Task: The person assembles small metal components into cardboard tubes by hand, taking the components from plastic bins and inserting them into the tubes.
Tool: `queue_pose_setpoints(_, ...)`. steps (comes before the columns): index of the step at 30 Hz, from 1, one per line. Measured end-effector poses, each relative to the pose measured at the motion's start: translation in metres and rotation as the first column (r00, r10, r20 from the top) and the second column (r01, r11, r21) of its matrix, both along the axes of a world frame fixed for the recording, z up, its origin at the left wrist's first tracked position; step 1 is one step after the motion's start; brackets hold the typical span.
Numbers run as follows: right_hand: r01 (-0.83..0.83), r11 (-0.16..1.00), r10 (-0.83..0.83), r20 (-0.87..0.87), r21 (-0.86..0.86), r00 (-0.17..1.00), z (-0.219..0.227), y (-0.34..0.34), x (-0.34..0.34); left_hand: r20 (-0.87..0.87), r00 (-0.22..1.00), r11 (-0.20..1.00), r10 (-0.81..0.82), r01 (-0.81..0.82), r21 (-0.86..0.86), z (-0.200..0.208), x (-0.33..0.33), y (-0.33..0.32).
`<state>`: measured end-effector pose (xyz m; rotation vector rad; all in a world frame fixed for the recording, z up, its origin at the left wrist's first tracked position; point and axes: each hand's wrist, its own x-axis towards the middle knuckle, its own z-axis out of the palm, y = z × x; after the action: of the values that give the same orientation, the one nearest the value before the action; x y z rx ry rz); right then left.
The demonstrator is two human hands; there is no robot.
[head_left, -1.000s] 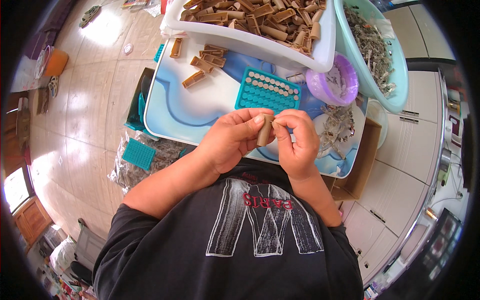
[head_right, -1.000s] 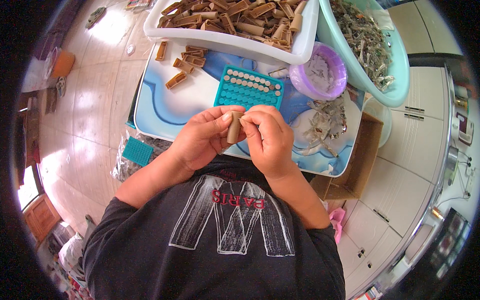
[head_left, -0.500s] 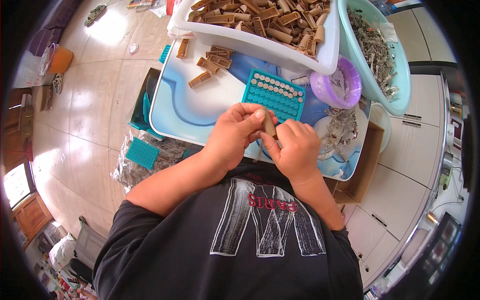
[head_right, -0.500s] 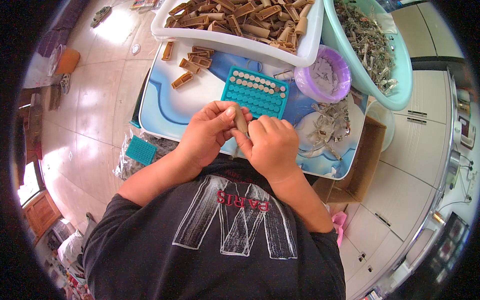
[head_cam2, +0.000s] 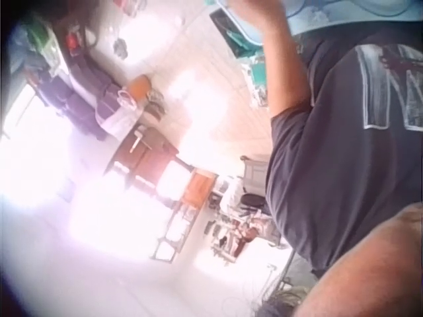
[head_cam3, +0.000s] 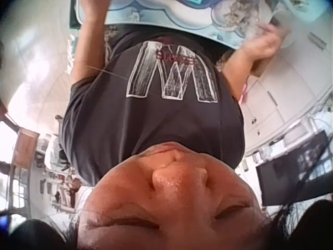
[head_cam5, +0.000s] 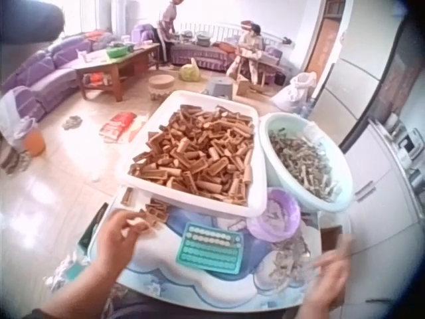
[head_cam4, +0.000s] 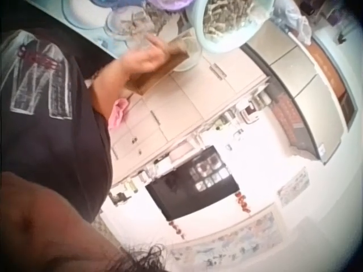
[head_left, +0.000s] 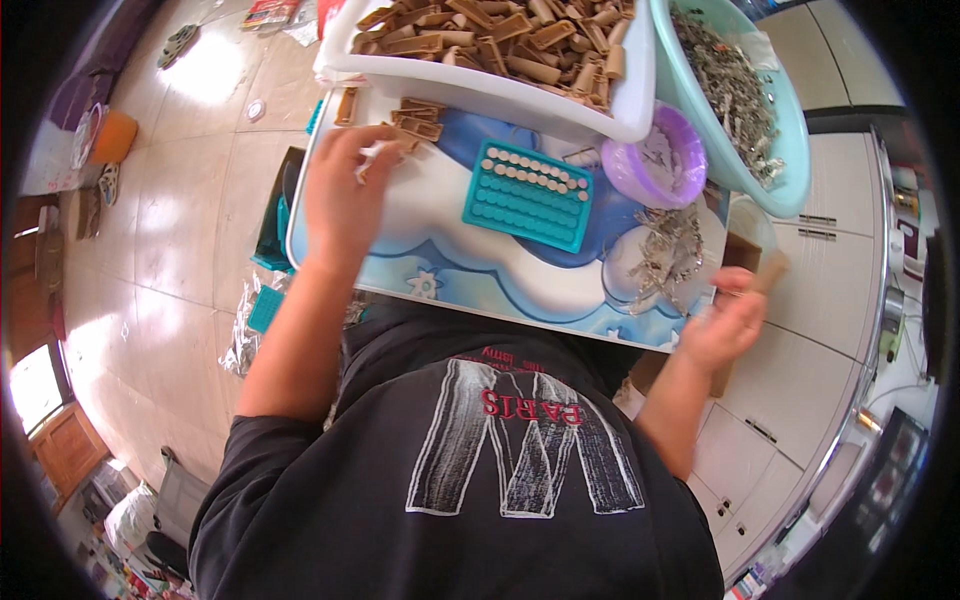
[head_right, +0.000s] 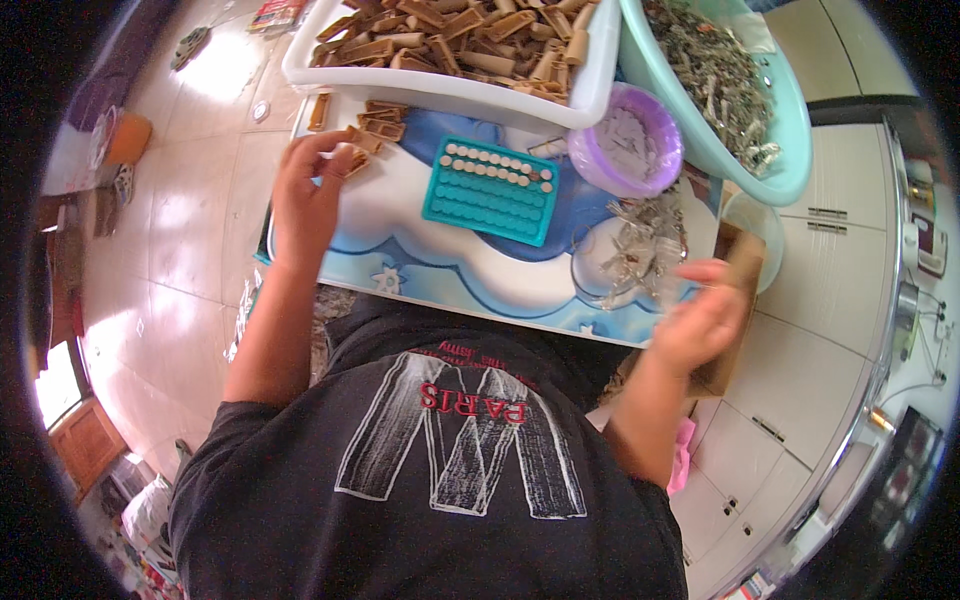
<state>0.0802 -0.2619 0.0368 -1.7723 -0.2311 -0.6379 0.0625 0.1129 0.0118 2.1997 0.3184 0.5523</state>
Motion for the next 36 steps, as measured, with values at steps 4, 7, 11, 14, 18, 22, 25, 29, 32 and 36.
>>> queue_pose_setpoints(4,0.606,0.766,-0.582,-0.167,0.213,0.796,-0.011,-0.097,0.003,-0.12,0.992,0.973,0.038,-0.01,0.233,-0.017,-0.001,0.019)
queue_pose_setpoints(7,0.681,0.732,-0.524,-0.63,0.011,0.573,-0.066,-0.182,-0.024,-0.243,0.97,0.974,0.013,0.043,0.223,-0.022,-0.003,0.015)
queue_pose_setpoints(11,0.806,0.589,-0.374,-0.861,0.066,0.344,-0.151,-0.219,-0.061,-0.245,0.969,0.964,-0.028,0.091,0.251,-0.018,-0.003,0.006)
queue_pose_setpoints(14,0.864,0.501,-0.309,-0.919,0.061,0.244,-0.161,-0.227,-0.065,-0.212,0.977,0.997,-0.016,0.031,0.066,-0.025,-0.005,0.006)
queue_pose_setpoints(18,0.672,0.737,-0.584,-0.566,-0.07,0.582,-0.11,-0.181,-0.04,-0.145,0.988,0.85,-0.058,-0.027,-0.527,-0.012,-0.006,-0.006)
queue_pose_setpoints(22,0.218,0.884,-0.337,-0.241,-0.414,0.91,-0.036,-0.076,-0.02,-0.131,0.973,0.407,-0.188,-0.044,-0.913,-0.016,-0.007,-0.006)
queue_pose_setpoints(25,0.0,0.646,-0.167,-0.142,-0.764,0.976,-0.016,-0.013,-0.015,-0.109,0.956,0.161,-0.272,-0.067,-0.985,-0.005,-0.006,-0.021)
queue_pose_setpoints(29,-0.054,0.481,-0.189,-0.163,-0.875,0.968,-0.023,0.006,-0.006,-0.006,0.896,0.055,-0.444,0.021,-0.998,0.006,-0.011,-0.035)
queue_pose_setpoints(32,-0.037,0.843,-0.227,-0.418,-0.537,0.88,-0.004,-0.003,0.0,0.028,0.856,-0.016,-0.517,0.023,-1.0,0.009,-0.018,-0.039)
queue_pose_setpoints(36,0.083,0.996,-0.079,-0.407,-0.006,0.91,0.033,-0.017,0.004,0.026,0.854,-0.066,-0.519,-0.01,-0.998,0.007,-0.022,-0.043)
